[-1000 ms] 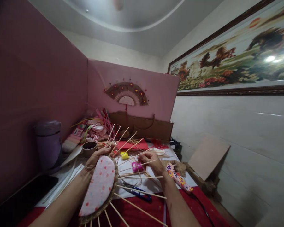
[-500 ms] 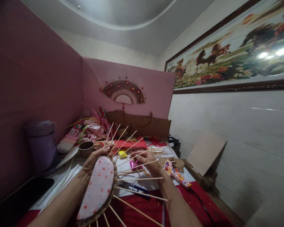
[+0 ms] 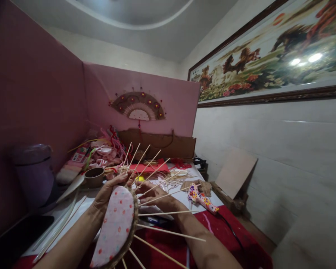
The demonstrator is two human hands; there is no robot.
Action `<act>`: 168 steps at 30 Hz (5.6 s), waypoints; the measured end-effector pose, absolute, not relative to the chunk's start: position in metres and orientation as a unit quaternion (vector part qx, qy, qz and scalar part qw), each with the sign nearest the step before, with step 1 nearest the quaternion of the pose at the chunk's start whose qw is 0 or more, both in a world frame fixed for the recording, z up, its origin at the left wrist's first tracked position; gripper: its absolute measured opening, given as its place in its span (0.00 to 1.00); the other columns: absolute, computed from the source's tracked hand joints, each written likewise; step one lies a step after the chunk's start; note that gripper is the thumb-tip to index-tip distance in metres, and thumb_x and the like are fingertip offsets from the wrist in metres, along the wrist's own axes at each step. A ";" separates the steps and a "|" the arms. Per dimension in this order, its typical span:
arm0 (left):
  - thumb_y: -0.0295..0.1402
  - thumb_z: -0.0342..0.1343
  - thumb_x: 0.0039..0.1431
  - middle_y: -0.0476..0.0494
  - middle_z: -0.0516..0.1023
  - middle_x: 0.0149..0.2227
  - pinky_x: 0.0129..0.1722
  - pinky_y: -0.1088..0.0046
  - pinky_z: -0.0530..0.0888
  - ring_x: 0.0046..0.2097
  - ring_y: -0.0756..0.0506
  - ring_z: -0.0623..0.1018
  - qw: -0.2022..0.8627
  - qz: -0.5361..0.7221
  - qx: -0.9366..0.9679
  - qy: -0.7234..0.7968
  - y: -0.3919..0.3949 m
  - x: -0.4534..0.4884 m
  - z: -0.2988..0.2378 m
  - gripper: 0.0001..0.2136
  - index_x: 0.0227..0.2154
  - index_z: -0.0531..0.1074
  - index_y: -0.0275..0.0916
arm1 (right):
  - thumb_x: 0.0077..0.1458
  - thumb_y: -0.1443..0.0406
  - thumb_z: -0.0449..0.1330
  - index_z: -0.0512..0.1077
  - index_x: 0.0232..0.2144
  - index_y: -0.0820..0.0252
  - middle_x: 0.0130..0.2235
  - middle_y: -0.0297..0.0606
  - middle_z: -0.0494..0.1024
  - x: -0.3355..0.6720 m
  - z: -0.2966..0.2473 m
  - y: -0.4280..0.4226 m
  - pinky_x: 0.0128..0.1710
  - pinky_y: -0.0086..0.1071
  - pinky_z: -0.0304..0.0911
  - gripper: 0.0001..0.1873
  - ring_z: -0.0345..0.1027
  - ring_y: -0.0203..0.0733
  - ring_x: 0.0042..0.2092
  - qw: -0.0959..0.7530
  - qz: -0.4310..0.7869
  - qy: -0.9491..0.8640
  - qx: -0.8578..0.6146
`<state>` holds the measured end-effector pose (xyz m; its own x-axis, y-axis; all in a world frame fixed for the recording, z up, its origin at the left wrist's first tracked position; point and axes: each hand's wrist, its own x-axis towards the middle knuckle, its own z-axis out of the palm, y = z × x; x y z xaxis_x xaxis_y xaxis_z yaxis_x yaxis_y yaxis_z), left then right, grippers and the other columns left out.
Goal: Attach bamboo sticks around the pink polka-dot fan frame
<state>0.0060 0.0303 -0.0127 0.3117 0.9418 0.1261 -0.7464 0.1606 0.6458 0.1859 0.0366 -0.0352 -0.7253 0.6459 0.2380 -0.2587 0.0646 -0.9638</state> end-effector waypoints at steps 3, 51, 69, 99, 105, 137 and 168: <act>0.21 0.54 0.49 0.47 0.74 0.23 0.17 0.80 0.69 0.22 0.51 0.74 0.738 0.576 0.314 0.156 0.032 0.004 -0.015 0.08 0.32 0.73 0.35 | 0.37 0.68 0.67 0.70 0.41 0.56 0.36 0.36 0.76 0.183 -0.035 0.035 0.39 0.32 0.60 0.24 0.69 0.40 0.38 0.314 0.682 -0.640 -0.166; 0.19 0.55 0.47 0.43 0.75 0.29 0.25 0.80 0.73 0.26 0.51 0.75 0.718 0.555 0.373 0.189 0.044 -0.013 -0.020 0.09 0.33 0.72 0.31 | 0.40 0.71 0.64 0.73 0.32 0.57 0.34 0.33 0.74 0.242 -0.014 0.074 0.26 0.25 0.59 0.13 0.64 0.32 0.32 0.674 0.546 -0.460 -0.190; 0.18 0.53 0.47 0.42 0.76 0.25 0.21 0.79 0.73 0.24 0.49 0.76 0.720 0.582 0.318 0.206 0.039 -0.015 -0.009 0.09 0.33 0.73 0.30 | 0.37 0.69 0.68 0.73 0.29 0.62 0.26 0.33 0.73 0.243 -0.022 0.069 0.24 0.24 0.55 0.11 0.62 0.29 0.25 0.521 0.636 -0.504 -0.263; 0.19 0.53 0.48 0.40 0.77 0.30 0.25 0.78 0.73 0.26 0.49 0.76 0.693 0.603 0.347 0.188 0.044 -0.018 -0.013 0.10 0.34 0.73 0.30 | 0.31 0.67 0.68 0.70 0.21 0.64 0.18 0.26 0.64 0.239 -0.033 0.071 0.18 0.24 0.37 0.11 0.48 0.24 0.18 0.362 0.624 -0.616 -0.318; 0.21 0.52 0.50 0.42 0.76 0.28 0.24 0.79 0.72 0.26 0.51 0.75 0.704 0.574 0.388 0.155 0.044 -0.020 -0.014 0.09 0.35 0.72 0.30 | 0.31 0.65 0.69 0.70 0.19 0.64 0.18 0.28 0.68 0.234 -0.032 0.068 0.17 0.25 0.37 0.12 0.48 0.24 0.17 0.336 0.613 -0.628 -0.342; 0.21 0.54 0.49 0.43 0.75 0.30 0.24 0.79 0.72 0.26 0.51 0.75 0.706 0.585 0.371 0.145 0.047 -0.019 -0.018 0.08 0.34 0.71 0.31 | 0.32 0.62 0.69 0.72 0.20 0.63 0.20 0.30 0.68 0.228 -0.017 0.049 0.20 0.27 0.37 0.13 0.50 0.28 0.21 0.294 0.600 -0.647 -0.366; 0.19 0.54 0.47 0.43 0.77 0.25 0.20 0.80 0.71 0.22 0.51 0.76 0.702 0.594 0.325 0.221 0.037 -0.014 -0.010 0.08 0.32 0.73 0.30 | 0.33 0.63 0.68 0.71 0.21 0.64 0.20 0.30 0.68 0.223 -0.029 0.055 0.17 0.24 0.37 0.13 0.51 0.26 0.20 0.290 0.602 -0.637 -0.383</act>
